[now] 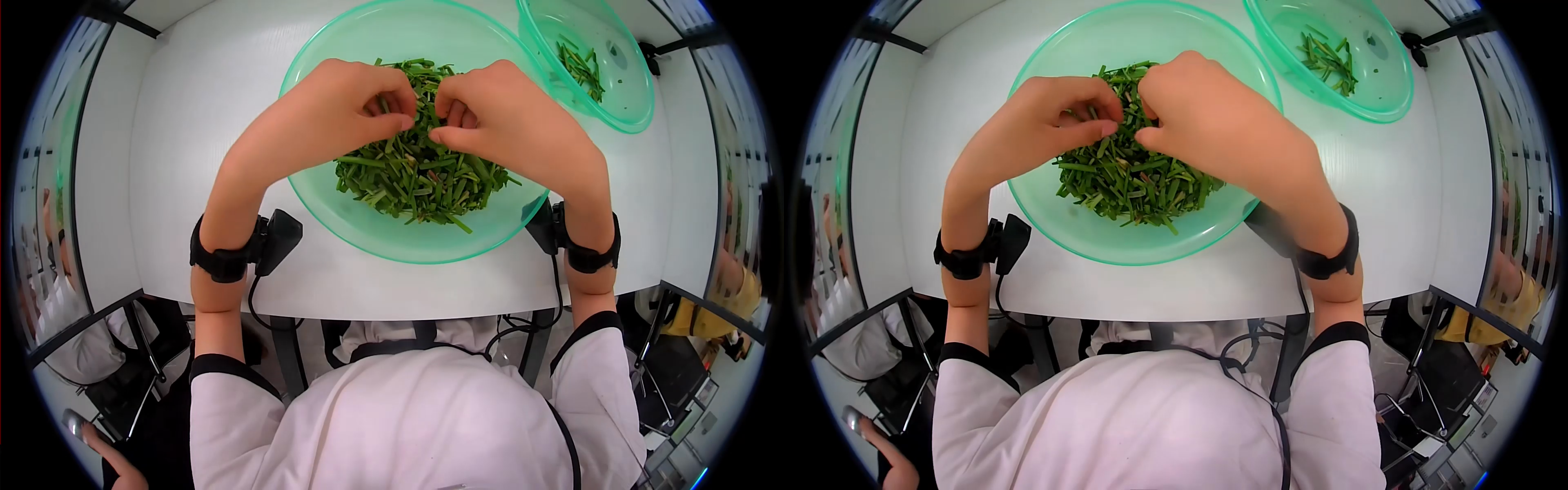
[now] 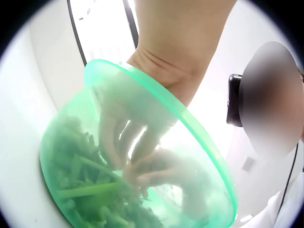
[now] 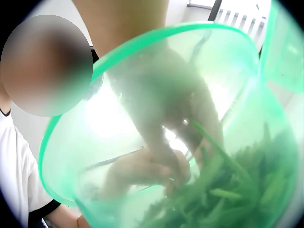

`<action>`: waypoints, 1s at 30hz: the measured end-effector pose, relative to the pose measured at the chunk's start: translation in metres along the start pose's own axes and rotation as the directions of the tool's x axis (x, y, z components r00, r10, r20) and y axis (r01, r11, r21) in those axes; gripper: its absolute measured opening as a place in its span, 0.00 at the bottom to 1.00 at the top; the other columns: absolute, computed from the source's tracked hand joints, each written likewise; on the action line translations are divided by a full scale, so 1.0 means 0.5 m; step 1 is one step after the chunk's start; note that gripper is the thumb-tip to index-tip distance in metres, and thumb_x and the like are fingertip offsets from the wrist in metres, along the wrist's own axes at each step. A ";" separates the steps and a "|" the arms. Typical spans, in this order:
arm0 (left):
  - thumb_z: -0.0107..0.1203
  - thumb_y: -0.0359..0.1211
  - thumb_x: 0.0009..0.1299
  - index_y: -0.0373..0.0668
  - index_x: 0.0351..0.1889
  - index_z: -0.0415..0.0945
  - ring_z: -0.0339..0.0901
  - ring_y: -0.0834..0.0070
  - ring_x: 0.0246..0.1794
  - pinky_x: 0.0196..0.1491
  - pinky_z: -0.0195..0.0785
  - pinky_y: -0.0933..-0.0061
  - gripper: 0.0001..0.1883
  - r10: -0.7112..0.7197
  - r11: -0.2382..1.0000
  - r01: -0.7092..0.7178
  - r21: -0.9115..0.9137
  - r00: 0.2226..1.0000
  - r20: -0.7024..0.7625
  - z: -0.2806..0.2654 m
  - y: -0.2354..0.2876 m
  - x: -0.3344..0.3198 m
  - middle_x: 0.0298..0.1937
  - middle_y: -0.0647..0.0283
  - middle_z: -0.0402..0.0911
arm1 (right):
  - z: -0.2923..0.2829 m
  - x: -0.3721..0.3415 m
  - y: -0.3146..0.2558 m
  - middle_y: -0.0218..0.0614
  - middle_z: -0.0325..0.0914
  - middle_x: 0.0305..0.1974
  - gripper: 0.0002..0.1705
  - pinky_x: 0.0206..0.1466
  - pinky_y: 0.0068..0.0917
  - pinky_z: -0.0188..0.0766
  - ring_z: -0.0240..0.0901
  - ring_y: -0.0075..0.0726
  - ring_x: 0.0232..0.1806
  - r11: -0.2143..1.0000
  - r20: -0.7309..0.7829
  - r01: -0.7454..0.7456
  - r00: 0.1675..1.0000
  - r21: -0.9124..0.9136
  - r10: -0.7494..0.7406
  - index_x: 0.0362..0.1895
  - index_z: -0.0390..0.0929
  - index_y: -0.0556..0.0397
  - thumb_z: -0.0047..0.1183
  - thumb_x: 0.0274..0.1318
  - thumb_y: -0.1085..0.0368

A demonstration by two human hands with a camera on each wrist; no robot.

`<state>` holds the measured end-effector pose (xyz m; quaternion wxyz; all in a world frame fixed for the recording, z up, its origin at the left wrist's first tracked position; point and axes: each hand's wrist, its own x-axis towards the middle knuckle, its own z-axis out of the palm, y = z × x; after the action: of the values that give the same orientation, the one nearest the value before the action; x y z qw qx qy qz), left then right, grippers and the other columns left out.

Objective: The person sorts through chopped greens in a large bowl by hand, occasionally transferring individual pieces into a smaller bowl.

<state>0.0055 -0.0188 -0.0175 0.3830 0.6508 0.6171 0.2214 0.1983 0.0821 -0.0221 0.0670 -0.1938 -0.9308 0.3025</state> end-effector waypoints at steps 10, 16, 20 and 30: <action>0.62 0.23 0.60 0.37 0.39 0.77 0.73 0.69 0.27 0.33 0.68 0.70 0.09 0.187 0.978 -0.176 0.113 0.977 -0.100 0.043 -0.004 0.010 0.28 0.60 0.76 | 0.033 0.008 0.001 0.43 0.76 0.25 0.16 0.35 0.39 0.71 0.74 0.48 0.29 0.992 -0.022 0.059 0.998 -0.111 -0.062 0.30 0.76 0.59 0.68 0.44 0.61; 0.60 0.25 0.63 0.35 0.37 0.75 0.75 0.66 0.28 0.34 0.70 0.68 0.06 0.230 0.965 -0.216 0.149 0.970 -0.083 0.038 -0.020 0.013 0.30 0.58 0.77 | 0.021 0.011 0.005 0.42 0.76 0.24 0.11 0.32 0.36 0.71 0.75 0.45 0.27 0.990 0.015 0.086 0.996 -0.114 -0.085 0.31 0.77 0.59 0.65 0.46 0.67; 0.57 0.26 0.68 0.34 0.39 0.74 0.77 0.71 0.29 0.35 0.71 0.71 0.05 0.143 0.984 -0.131 0.124 0.986 -0.087 0.017 -0.009 0.006 0.30 0.59 0.79 | -0.005 0.014 0.012 0.41 0.77 0.23 0.08 0.31 0.30 0.72 0.75 0.42 0.25 0.998 0.070 0.058 0.996 -0.031 -0.056 0.32 0.77 0.61 0.61 0.48 0.71; 0.49 0.24 0.72 0.36 0.51 0.74 0.75 0.80 0.27 0.34 0.71 0.77 0.11 0.039 0.999 -0.038 0.024 0.997 -0.071 -0.011 0.002 -0.004 0.28 0.64 0.78 | -0.044 0.016 0.030 0.37 0.78 0.22 0.06 0.30 0.23 0.73 0.78 0.28 0.24 0.993 0.112 0.088 0.989 0.074 -0.096 0.34 0.77 0.60 0.58 0.51 0.73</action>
<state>0.0019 -0.0194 -0.0129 0.3491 0.6585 0.6201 0.2449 0.2011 0.1082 -0.0128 0.0339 -0.1303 -0.9301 0.3418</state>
